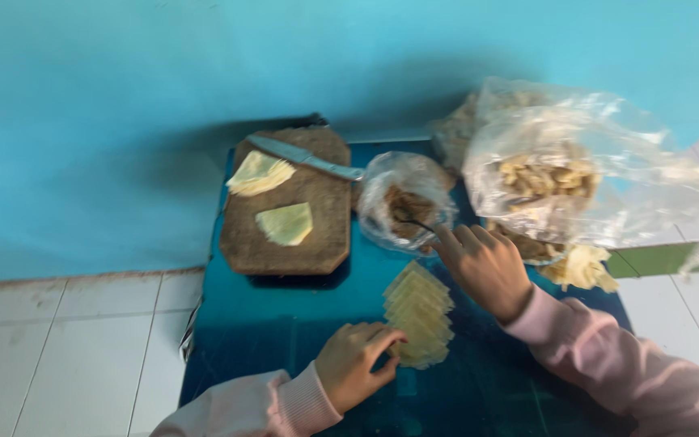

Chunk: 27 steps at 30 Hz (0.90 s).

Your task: The person stacks thin square pastry sheets in an overlapping pattern on a blue table, spoons brown filling from a plastic-lined container onto the stack, and presses and aligns the sheets together by hand, repeating the spooning and pressing steps.

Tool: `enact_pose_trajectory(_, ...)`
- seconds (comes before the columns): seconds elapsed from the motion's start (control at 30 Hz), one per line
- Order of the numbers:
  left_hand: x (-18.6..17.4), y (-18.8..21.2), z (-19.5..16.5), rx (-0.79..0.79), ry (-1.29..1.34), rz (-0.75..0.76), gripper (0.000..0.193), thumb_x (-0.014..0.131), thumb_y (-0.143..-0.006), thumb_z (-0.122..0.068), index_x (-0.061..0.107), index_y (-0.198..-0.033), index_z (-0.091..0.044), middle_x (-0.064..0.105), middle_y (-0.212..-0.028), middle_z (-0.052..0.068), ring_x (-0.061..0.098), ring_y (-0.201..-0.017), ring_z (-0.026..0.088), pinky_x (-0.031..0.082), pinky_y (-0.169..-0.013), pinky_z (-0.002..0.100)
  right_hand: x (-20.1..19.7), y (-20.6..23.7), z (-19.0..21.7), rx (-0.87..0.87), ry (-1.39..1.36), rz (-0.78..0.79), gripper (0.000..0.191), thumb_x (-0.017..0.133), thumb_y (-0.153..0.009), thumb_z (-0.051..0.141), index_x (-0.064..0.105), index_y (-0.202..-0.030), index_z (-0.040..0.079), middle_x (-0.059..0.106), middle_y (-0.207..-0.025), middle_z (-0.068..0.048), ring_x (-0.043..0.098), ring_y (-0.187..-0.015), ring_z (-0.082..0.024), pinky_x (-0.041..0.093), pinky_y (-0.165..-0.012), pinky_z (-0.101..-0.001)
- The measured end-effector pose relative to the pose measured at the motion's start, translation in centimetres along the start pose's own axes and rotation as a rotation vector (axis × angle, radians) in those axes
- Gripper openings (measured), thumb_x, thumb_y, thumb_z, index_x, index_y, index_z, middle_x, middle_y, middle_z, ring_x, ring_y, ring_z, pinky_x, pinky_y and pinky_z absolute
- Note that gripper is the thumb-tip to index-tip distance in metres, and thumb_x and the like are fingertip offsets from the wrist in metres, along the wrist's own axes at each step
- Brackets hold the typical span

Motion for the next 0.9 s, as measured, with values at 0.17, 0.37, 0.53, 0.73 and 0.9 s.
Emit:
enact_pose_trajectory(0.17,0.7,0.7,1.7,0.149,-0.031,-0.098,0.027,0.068,-0.087,-0.003,0.069,-0.114,-0.008,0.07,-0.11,0.006,0.066,-0.099,0.027,0.049,-0.082,0.042,4.7,-2.1,0.4,-0.006,0.084,0.163,0.014,0.067,-0.088,0.018,0.065,-0.101,0.01,0.067,-0.082,-0.003,0.07,-0.074,-0.02,0.055,-0.061,-0.0347)
enact_pose_trajectory(0.37,1.1,1.2,2.8,0.184,-0.129,-0.134,0.025,0.068,-0.088,-0.002,0.074,-0.111,-0.012,0.07,-0.112,0.002,0.064,-0.093,0.022,0.051,-0.081,0.037,4.2,-2.9,0.4,0.053,0.089,0.075,0.025,0.069,-0.087,0.005,0.068,-0.112,0.006,0.07,-0.087,-0.004,0.07,-0.072,-0.016,0.056,-0.057,-0.031)
enact_pose_trajectory(0.53,0.3,1.3,2.7,0.222,-0.155,-0.144,0.017,0.07,-0.09,-0.01,0.076,-0.105,-0.016,0.073,-0.109,-0.003,0.065,-0.092,0.019,0.051,-0.08,0.034,4.4,-3.4,0.6,0.036,0.135,0.078,0.034,0.069,-0.081,0.002,0.069,-0.115,0.004,0.07,-0.094,-0.005,0.072,-0.081,-0.017,0.059,-0.065,-0.0315)
enact_pose_trajectory(0.73,-0.1,1.2,2.4,0.283,-0.165,-0.216,0.013,0.072,-0.09,-0.013,0.077,-0.101,-0.016,0.074,-0.106,-0.003,0.067,-0.091,0.018,0.052,-0.079,0.033,6.0,-3.0,0.1,0.059,-0.135,0.072,0.027,0.067,-0.085,0.007,0.068,-0.112,0.003,0.07,-0.092,-0.011,0.072,-0.083,-0.028,0.058,-0.069,-0.0385)
enact_pose_trajectory(0.9,0.0,0.8,2.4,0.253,-0.154,-0.209,0.013,0.076,-0.087,-0.012,0.077,-0.099,-0.016,0.074,-0.102,-0.004,0.067,-0.089,0.017,0.052,-0.078,0.033,5.9,-2.9,-0.3,0.209,-0.369,0.142,0.02,0.065,-0.095,0.016,0.072,-0.11,0.004,0.074,-0.085,-0.014,0.072,-0.075,-0.033,0.057,-0.065,-0.0412)
Point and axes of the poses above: each hand's wrist, its own y-axis away from the middle knuckle, its own x-axis out of the palm, z = x × y, the point moved 1 cm from there along -y, towards the middle knuckle
